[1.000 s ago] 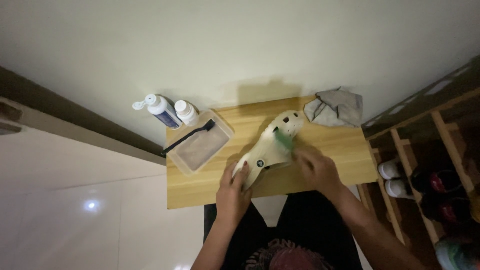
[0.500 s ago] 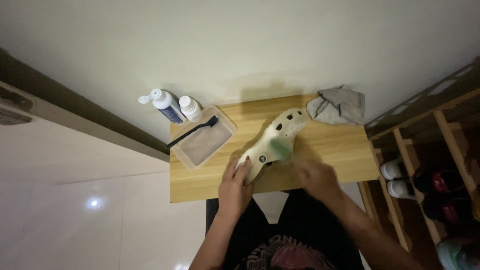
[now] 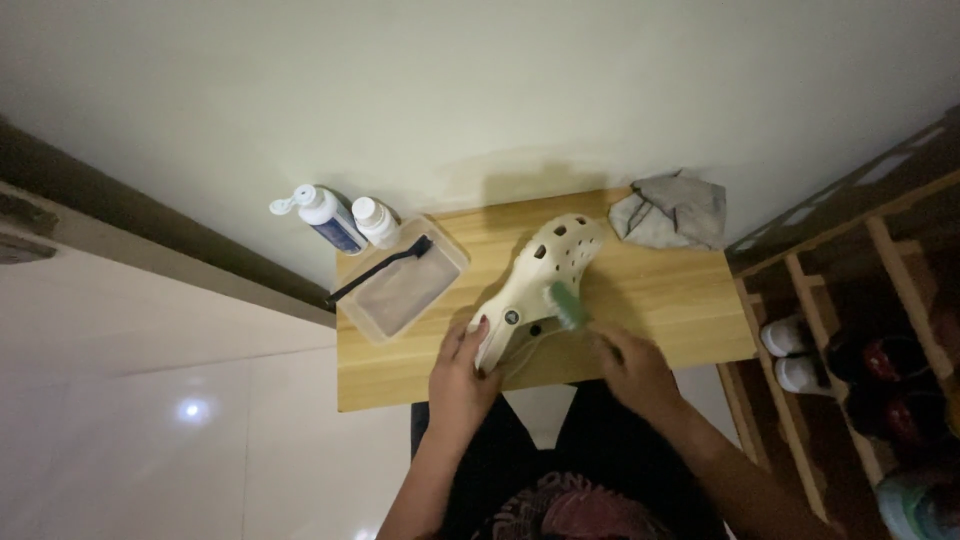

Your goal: The person scrubs a white clog-style shoe with a green brush on a wooden table. They rotate the shoe to clean different areas, including the top, sides, and interior, then wipe it with a cloth.

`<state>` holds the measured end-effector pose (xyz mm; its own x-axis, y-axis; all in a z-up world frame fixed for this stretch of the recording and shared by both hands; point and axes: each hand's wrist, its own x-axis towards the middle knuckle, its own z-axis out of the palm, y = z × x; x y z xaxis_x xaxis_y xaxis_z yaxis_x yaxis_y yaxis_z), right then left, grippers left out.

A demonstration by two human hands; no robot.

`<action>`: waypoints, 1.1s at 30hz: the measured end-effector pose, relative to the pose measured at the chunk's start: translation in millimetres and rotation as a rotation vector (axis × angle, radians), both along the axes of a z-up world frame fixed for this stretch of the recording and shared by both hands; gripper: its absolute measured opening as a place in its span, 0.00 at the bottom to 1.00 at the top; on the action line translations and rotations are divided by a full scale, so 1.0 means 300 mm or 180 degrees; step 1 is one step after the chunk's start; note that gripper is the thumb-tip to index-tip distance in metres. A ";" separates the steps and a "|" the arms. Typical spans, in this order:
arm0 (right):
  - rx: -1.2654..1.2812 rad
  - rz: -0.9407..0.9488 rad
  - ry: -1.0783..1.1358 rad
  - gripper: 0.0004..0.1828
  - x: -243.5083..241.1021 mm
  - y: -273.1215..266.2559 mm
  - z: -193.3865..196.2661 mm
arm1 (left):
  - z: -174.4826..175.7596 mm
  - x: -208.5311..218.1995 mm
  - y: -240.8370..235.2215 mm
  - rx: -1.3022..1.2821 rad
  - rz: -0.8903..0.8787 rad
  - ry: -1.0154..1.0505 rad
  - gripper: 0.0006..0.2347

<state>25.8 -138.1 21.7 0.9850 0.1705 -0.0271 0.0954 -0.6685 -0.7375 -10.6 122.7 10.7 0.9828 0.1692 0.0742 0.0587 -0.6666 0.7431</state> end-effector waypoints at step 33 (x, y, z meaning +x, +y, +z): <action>0.0624 -0.0397 0.0219 0.23 0.029 -0.070 -0.179 | -0.049 -0.021 0.001 0.0414 -0.0551 -0.0713 0.33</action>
<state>34.4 -159.0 -31.9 0.9957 0.0561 -0.0731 -0.0338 -0.5153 -0.8563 -16.8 123.1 -4.0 0.9529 -0.0244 0.3024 -0.2198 -0.7428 0.6324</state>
